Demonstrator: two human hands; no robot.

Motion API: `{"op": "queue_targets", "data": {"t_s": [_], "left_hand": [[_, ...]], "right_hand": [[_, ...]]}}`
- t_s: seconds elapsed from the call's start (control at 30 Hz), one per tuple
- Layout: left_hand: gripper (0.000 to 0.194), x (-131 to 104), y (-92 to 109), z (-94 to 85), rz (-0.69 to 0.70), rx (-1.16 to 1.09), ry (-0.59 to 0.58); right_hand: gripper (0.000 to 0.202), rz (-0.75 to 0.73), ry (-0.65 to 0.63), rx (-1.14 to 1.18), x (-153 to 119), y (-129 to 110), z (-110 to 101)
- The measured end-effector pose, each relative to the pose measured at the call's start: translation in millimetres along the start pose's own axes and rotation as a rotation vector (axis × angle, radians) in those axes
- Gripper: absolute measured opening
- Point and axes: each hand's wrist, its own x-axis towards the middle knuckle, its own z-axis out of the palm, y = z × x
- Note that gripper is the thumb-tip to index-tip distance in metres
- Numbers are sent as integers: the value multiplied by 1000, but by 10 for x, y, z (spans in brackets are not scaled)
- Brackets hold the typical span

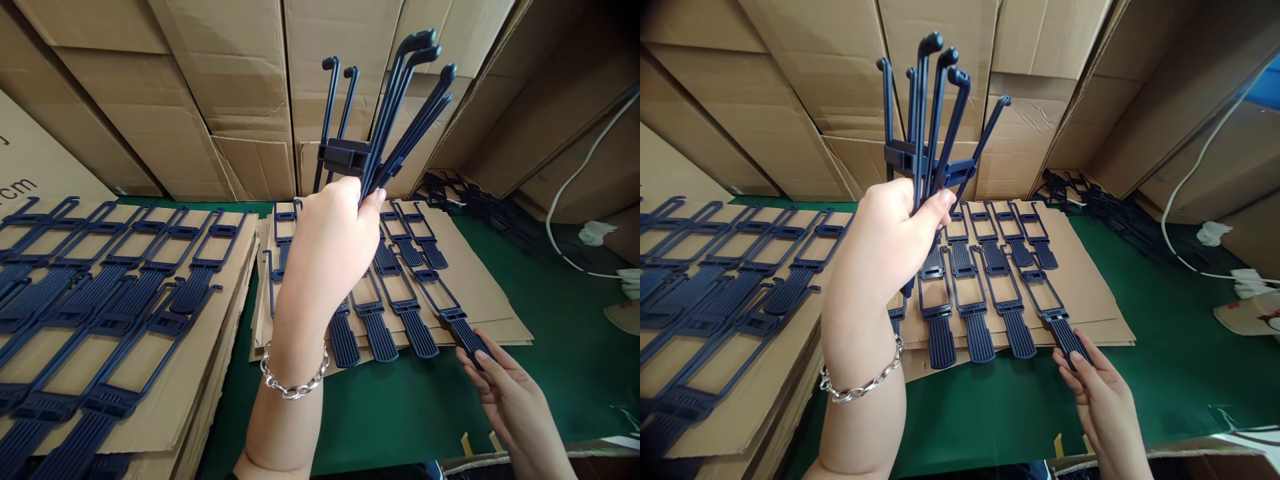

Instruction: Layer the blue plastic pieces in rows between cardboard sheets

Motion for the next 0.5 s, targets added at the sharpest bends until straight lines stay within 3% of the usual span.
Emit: {"op": "queue_targets", "data": {"t_s": [0.23, 0.4, 0.5], "left_hand": [[30, 46, -74, 66, 30, 0, 10], [30, 68, -136, 116, 44, 9, 1], [29, 71, -159, 128, 36, 60, -72]], "right_hand": [[79, -46, -5, -84, -19, 52, 134], [99, -46, -133, -199, 8, 34, 144], [101, -69, -171, -312, 34, 32, 91]]}}
